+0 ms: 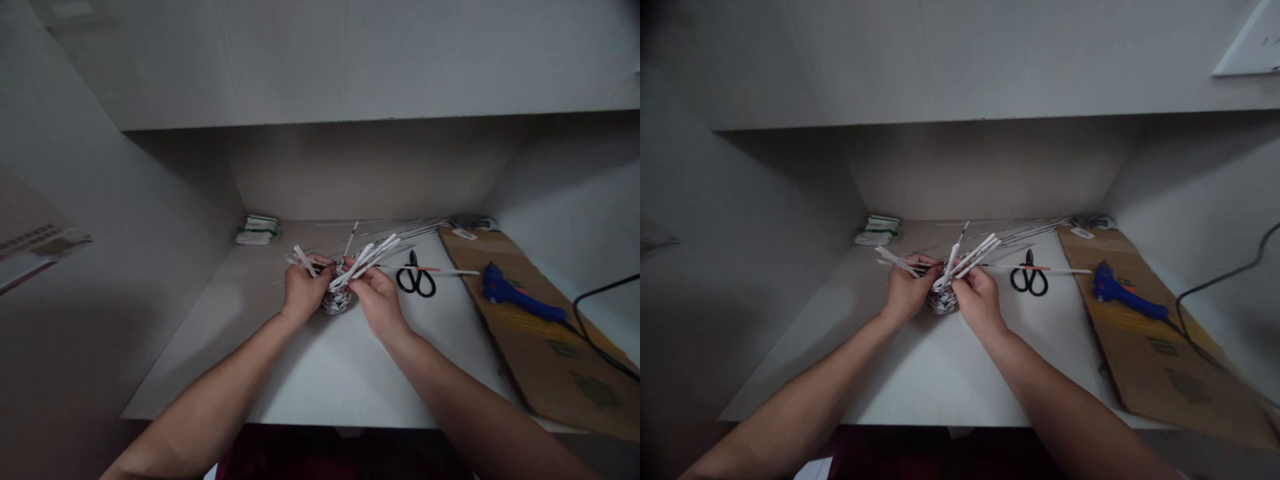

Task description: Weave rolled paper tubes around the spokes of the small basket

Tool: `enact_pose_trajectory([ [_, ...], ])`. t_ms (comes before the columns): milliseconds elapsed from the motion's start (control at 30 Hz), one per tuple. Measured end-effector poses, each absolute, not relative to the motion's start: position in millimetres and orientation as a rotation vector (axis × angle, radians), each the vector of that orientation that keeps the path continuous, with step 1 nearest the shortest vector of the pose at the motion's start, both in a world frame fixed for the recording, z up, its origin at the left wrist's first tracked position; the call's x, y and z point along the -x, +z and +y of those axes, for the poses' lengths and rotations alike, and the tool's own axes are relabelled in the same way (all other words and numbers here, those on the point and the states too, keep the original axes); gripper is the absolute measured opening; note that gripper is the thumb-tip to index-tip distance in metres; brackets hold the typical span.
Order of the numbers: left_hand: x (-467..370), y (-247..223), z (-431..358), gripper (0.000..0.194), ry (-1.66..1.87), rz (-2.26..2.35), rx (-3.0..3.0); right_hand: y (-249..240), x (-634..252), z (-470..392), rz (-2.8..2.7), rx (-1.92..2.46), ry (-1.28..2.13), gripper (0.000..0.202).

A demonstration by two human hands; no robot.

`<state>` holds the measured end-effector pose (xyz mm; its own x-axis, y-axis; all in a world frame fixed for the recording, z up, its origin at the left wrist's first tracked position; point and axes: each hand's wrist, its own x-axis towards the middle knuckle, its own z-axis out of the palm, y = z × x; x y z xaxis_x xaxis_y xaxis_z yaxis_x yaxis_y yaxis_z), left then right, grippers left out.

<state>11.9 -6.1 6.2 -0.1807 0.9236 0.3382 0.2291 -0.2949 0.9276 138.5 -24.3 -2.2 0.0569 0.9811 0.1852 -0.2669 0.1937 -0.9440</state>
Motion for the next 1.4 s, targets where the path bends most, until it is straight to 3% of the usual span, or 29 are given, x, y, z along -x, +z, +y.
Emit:
enact_pose_trajectory([
  [133, -11, 5, -6, 0.007, 1.519, 1.343, -1.513, 1, -151, -23, -1.281, 0.960, 1.108, 0.028],
  [300, -12, 3, -7, 0.006, 1.499, 1.331, -1.612, 15, -176, -18, -1.733, 1.346, 0.201, 0.017],
  [367, -12, 4, -8, 0.006, 1.496, 1.313, -1.668, 18, -180, -16, -1.797, 1.378, 0.003, 0.014],
  [733, -11, 7, -15, 0.011, 1.375, 1.240, -1.805, 8, -169, -14, -1.595, 1.246, 0.681, 0.011],
  [967, -5, 19, -20, 0.011, 1.257, 1.243, -1.923, 12, -167, -21, -1.840, 1.112, 0.145, 0.014],
  [1133, -7, 16, -19, 0.007, 1.296, 1.248, -1.880, 10, -167, -18, -1.942, 1.113, 0.126, 0.015],
  [1267, -5, 20, -19, 0.025, 1.325, 1.150, -1.834, 5, -165, -16, -1.980, 1.081, 0.039, 0.020],
  [1400, 14, 34, -17, 0.048, 0.983, 0.825, -1.730, 2, -163, -14, -1.880, 1.062, 0.206, 0.023],
])
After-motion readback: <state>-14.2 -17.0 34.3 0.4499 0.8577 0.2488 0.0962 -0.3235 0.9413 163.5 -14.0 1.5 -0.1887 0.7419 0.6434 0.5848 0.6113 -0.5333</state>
